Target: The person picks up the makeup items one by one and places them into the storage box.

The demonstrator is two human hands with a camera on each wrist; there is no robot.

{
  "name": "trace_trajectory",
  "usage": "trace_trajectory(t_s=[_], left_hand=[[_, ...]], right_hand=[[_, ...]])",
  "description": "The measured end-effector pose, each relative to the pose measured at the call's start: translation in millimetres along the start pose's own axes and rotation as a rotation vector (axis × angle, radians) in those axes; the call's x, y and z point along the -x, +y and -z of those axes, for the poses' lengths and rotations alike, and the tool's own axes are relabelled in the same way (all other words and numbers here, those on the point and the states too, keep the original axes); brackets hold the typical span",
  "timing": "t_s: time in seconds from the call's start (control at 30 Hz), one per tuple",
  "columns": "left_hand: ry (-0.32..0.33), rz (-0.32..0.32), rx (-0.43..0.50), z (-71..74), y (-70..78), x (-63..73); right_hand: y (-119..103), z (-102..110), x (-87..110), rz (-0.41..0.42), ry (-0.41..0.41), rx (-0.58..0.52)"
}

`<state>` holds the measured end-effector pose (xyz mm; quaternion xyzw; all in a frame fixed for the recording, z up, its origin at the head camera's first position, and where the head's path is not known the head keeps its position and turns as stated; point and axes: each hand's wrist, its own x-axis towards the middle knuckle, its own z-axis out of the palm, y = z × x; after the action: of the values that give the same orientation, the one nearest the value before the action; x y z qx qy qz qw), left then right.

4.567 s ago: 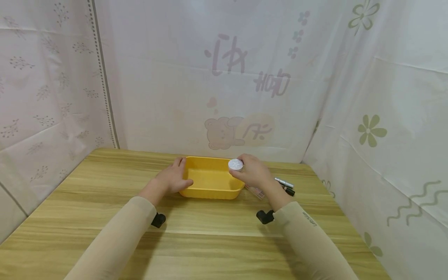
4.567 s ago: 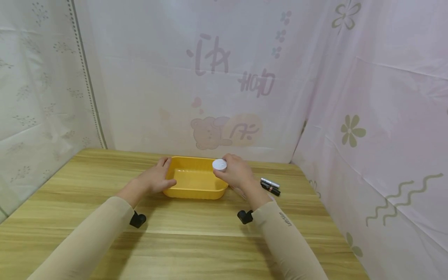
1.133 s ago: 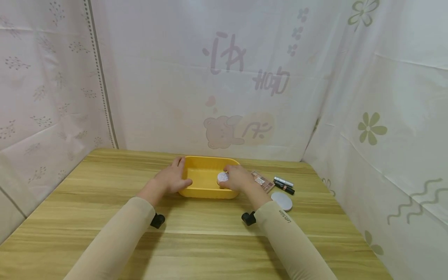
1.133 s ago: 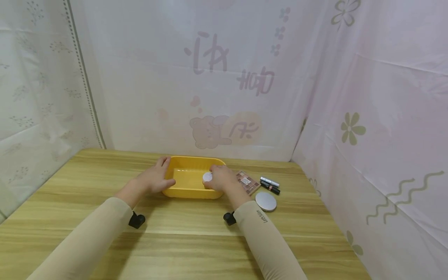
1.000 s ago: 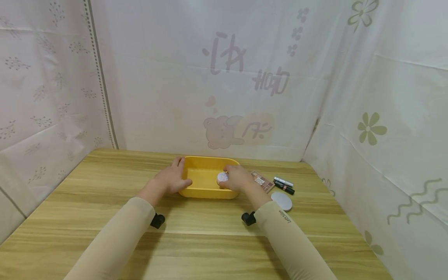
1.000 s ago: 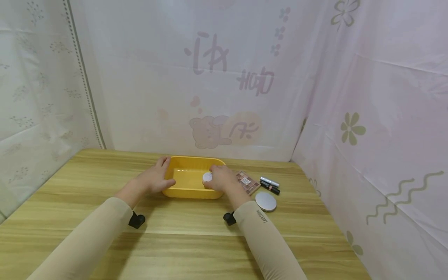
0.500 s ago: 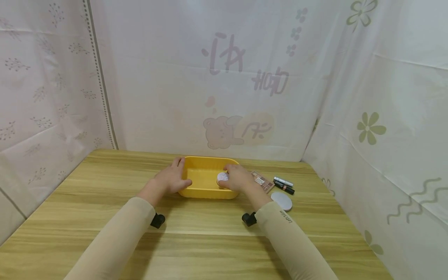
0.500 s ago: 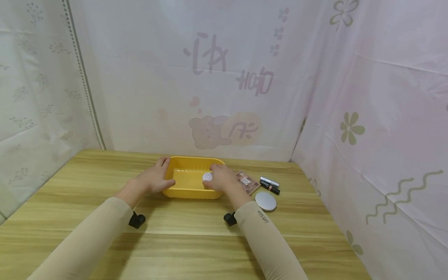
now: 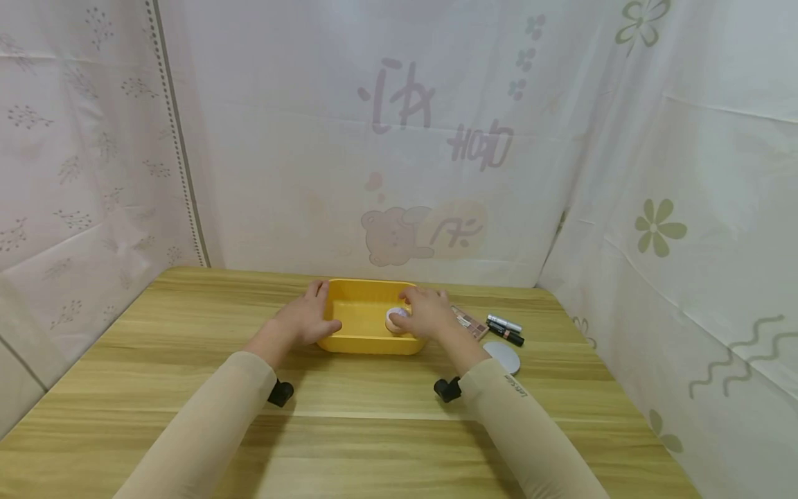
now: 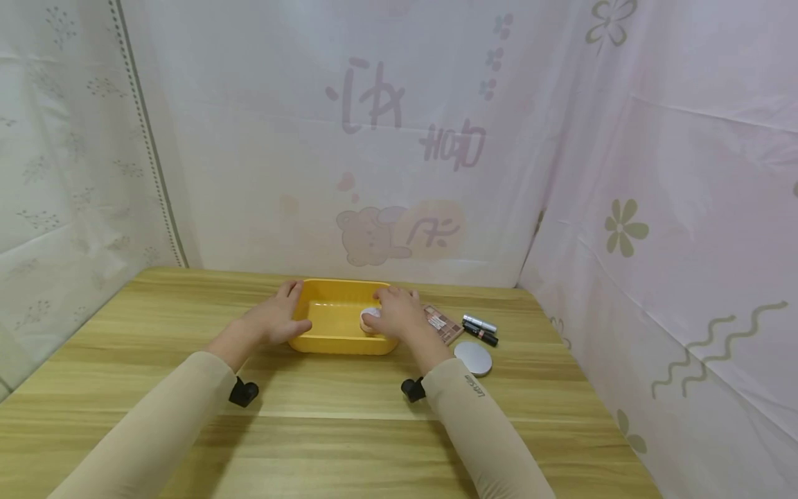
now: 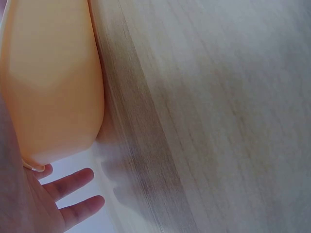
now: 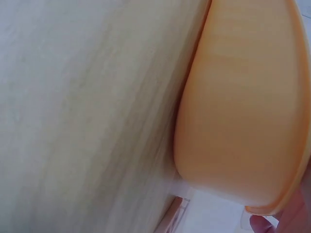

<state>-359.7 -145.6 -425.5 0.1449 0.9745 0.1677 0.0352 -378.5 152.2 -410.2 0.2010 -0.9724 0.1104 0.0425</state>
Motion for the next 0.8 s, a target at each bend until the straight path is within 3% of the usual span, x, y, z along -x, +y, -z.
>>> trace_trajectory(t_s=[0.5, 0.8], left_hand=[[-0.013, -0.002, -0.001, 2.1, 4.3, 2.9], [0.003, -0.008, -0.009, 1.5, 4.5, 4.0]], right_hand=[[10.1, 19.9, 7.5, -0.008, 0.062, -0.037], [17.6, 33.2, 16.3, -0.037, 0.051, -0.018]])
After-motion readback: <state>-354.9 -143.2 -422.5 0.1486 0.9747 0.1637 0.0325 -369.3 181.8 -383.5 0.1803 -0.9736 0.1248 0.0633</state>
